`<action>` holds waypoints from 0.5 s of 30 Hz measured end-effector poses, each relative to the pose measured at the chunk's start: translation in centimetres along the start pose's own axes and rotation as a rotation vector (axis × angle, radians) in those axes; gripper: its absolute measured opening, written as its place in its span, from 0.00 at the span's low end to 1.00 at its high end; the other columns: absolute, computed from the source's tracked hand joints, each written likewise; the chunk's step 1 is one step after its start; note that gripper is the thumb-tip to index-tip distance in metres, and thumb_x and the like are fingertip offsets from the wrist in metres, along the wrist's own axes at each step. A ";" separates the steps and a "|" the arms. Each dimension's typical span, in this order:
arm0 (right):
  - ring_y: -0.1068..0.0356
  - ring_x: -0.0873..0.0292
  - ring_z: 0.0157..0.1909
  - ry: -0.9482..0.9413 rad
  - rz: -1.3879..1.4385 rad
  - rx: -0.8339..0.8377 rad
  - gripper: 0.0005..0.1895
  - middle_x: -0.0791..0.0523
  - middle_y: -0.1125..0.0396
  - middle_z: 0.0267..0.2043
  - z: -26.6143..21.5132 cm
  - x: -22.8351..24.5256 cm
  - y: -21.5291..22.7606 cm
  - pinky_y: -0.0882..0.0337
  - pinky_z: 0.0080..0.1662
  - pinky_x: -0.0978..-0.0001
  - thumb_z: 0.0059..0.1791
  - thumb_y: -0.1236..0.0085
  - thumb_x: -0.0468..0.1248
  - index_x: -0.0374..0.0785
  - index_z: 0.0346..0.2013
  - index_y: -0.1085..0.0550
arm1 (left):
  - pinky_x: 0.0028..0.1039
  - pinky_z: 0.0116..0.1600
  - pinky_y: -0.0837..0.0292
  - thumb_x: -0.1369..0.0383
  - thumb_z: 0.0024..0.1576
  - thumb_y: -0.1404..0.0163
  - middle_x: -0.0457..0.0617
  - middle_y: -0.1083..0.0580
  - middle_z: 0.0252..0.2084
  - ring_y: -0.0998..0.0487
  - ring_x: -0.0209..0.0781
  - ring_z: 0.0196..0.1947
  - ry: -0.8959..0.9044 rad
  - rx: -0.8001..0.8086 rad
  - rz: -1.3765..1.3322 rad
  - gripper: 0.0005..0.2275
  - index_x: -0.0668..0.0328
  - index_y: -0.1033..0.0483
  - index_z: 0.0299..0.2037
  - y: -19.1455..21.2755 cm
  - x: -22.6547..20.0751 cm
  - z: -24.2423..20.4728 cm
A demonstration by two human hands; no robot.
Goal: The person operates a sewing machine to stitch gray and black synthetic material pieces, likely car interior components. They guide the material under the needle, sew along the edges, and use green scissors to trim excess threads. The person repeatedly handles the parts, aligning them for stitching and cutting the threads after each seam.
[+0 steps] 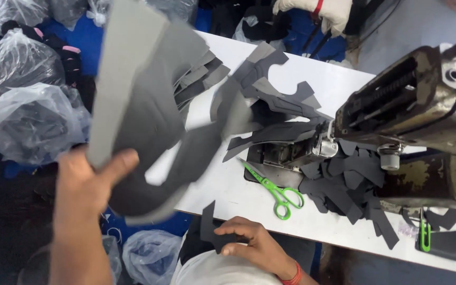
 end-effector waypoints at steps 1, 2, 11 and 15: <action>0.28 0.59 0.50 0.059 -0.038 0.010 0.23 0.53 0.29 0.53 -0.2 1.0 -0.2 0.27 0.50 0.68 0.45 0.31 0.37 0.34 0.53 0.21 | 0.30 0.51 0.23 0.73 0.49 0.35 0.55 0.19 0.45 0.19 0.40 0.42 0.070 0.007 0.052 0.17 0.70 0.20 0.48 0.0 2.3 -1.6; 0.29 0.59 0.53 0.114 -0.078 0.018 0.28 0.54 0.31 0.55 -0.5 1.9 -0.3 0.28 0.51 0.67 0.42 0.28 0.38 0.34 0.55 0.23 | 0.33 0.48 0.23 0.75 0.47 0.33 0.58 0.18 0.41 0.19 0.44 0.38 0.142 0.016 0.103 0.15 0.72 0.18 0.44 0.1 4.8 -3.4; 0.31 0.68 0.33 0.298 0.165 -0.694 0.11 0.58 0.26 0.33 -12.9 -17.6 7.3 0.31 0.36 0.75 0.43 0.26 0.29 0.30 0.36 0.21 | 0.29 0.49 0.20 0.72 0.53 0.36 0.52 0.17 0.43 0.17 0.39 0.43 -0.002 0.757 -0.247 0.14 0.71 0.19 0.48 -15.4 8.3 -8.7; 0.34 0.71 0.31 0.280 0.136 -0.898 0.03 0.60 0.27 0.30 -15.4 -13.8 8.3 0.35 0.33 0.78 0.48 0.32 0.28 0.29 0.32 0.20 | 0.28 0.49 0.22 0.69 0.54 0.38 0.50 0.18 0.43 0.19 0.37 0.43 0.134 0.923 -0.272 0.15 0.69 0.21 0.48 -20.0 7.7 -9.1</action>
Point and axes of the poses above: each hand's wrist, its own z-axis towards the middle knuckle, its own y-axis out of the back of the hand, x = y × z, the point moved 4 cm from there along z, towards the middle knuckle
